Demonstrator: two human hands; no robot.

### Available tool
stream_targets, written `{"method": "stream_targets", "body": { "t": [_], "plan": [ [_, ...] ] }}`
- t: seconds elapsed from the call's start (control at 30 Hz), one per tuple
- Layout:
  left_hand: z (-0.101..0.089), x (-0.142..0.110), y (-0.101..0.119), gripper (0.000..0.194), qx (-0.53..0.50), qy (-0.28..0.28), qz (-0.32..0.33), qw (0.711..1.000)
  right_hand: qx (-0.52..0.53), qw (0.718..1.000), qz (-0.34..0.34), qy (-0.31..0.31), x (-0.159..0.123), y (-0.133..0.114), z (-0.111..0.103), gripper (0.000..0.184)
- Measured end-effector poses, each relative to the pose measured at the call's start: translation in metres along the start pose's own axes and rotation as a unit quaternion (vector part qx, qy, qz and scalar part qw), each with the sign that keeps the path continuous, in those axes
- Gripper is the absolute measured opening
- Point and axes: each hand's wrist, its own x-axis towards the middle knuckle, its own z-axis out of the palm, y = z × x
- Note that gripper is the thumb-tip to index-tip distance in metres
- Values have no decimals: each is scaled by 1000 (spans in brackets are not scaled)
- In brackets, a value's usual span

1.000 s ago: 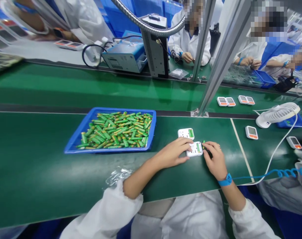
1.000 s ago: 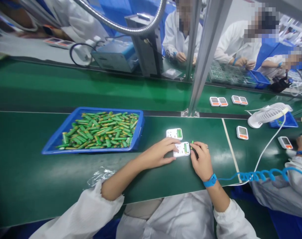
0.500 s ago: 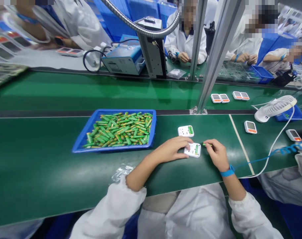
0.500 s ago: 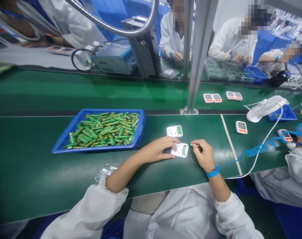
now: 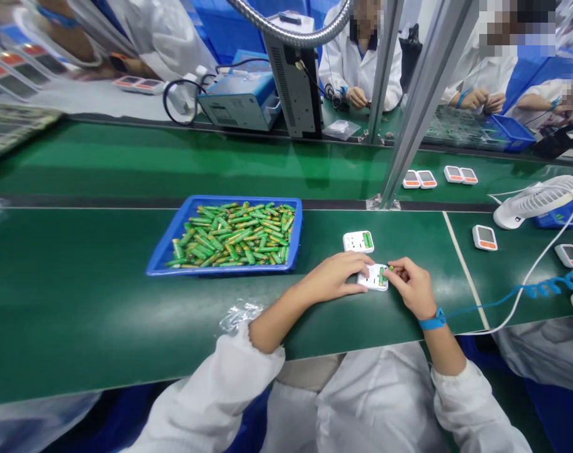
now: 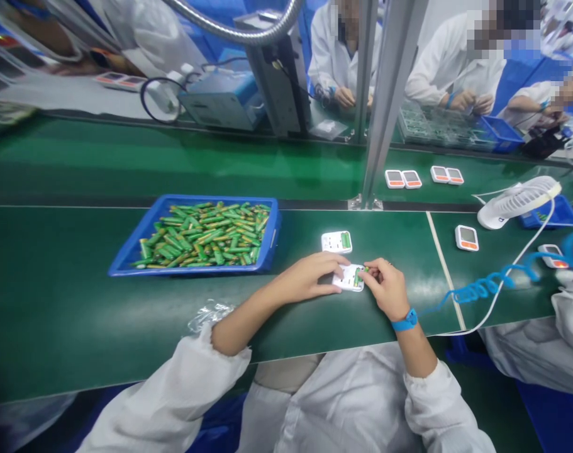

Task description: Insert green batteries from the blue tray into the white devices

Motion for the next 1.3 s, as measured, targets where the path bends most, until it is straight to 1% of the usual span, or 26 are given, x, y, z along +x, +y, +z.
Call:
{"method": "stream_targets", "body": {
  "t": [0.1,0.23,0.37,0.43,0.5,0.6,0.7,0.8,0.9,1.1,1.23,1.3],
  "plan": [
    [7,0,-1,21,-6,23,-12,1000,-63,997,-54,0,-1,1,2,27],
    [14,1,1,21,-12,39,-25,999,-135,986,-97,11,-9,-1,2,30],
    [16,2,2,21,-6,48,-24,999,-170,977,-126,-14,-25,-6,-1,42],
    [17,4,2,21,4,53,-23,998,-174,976,-128,-23,-30,-8,-3,45],
    [17,5,2,21,13,56,-20,998,-168,978,-122,-22,-31,-9,-5,42],
    [15,6,1,21,14,53,-13,998,-143,986,-87,-8,-25,-9,-6,38],
    [14,6,0,23,15,51,-11,999,-107,992,-66,-1,-14,-9,-7,42],
    [14,6,1,24,23,49,-14,998,-97,991,-92,-9,-5,-9,-9,37],
    [15,6,4,23,25,58,-24,998,-124,983,-132,-28,-1,-5,-14,35],
    [18,4,9,20,15,74,-43,996,-208,952,-207,-91,-6,11,-25,57],
    [19,4,7,20,6,75,-46,996,-240,940,-216,-114,-17,17,-24,72],
    [20,4,6,19,3,69,-41,997,-239,940,-214,-116,-20,17,-23,74]
  ]
}}
